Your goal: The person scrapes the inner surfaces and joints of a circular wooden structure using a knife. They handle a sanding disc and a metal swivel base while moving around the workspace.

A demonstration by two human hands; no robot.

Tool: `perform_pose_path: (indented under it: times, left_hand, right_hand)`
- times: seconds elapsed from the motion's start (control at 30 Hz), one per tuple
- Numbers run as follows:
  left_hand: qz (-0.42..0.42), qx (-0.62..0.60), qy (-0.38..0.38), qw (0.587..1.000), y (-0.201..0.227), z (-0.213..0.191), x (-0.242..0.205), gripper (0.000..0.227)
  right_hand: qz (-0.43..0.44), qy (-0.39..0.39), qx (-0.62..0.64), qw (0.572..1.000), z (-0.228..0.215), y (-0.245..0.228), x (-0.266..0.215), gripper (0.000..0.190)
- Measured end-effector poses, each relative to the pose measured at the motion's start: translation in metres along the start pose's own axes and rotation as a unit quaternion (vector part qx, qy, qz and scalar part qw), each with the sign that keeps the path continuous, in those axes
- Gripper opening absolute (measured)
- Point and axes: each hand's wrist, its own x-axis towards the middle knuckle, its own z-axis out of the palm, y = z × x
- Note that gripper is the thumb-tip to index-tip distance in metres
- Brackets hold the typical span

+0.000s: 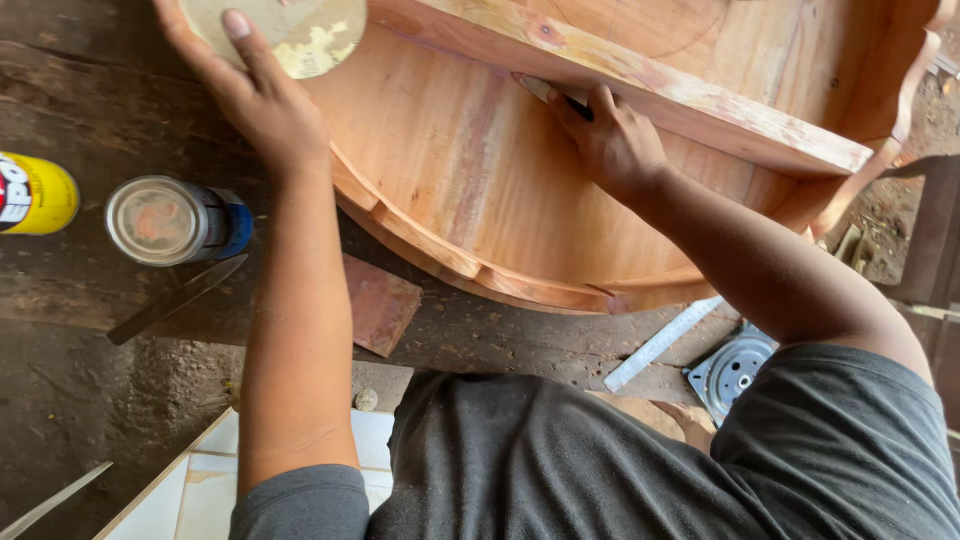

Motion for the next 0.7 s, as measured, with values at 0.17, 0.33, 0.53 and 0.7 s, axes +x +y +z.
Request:
perform_pose_path:
  times: [0.17, 0.33, 0.53, 0.7]
  left_hand:
    - [-0.02, -0.023, 0.007, 1.0, -0.001, 0.007, -0.004, 0.06]
    - [0.003, 0.007, 0.01, 1.0, 0.0, 0.011, -0.004, 0.059]
    - [-0.004, -0.02, 0.009, 1.0, 0.002, 0.013, -0.002, 0.049]
    - [-0.026, 0.071, 0.003, 0.997, -0.016, 0.014, -0.004, 0.036]
  right_hand:
    - [-0.008, -0.019, 0.019, 1.0, 0.009, -0.027, 0.039, 0.061]
    - [-0.027, 0.015, 0.052, 0.998, 0.021, -0.057, 0.088, 0.062]
    - [-0.025, -0.029, -0.009, 0.999, 0.007, -0.104, 0.151, 0.063]
    - [0.066, -0.234, -0.059, 0.968, -0.032, -0.104, 0.143, 0.027]
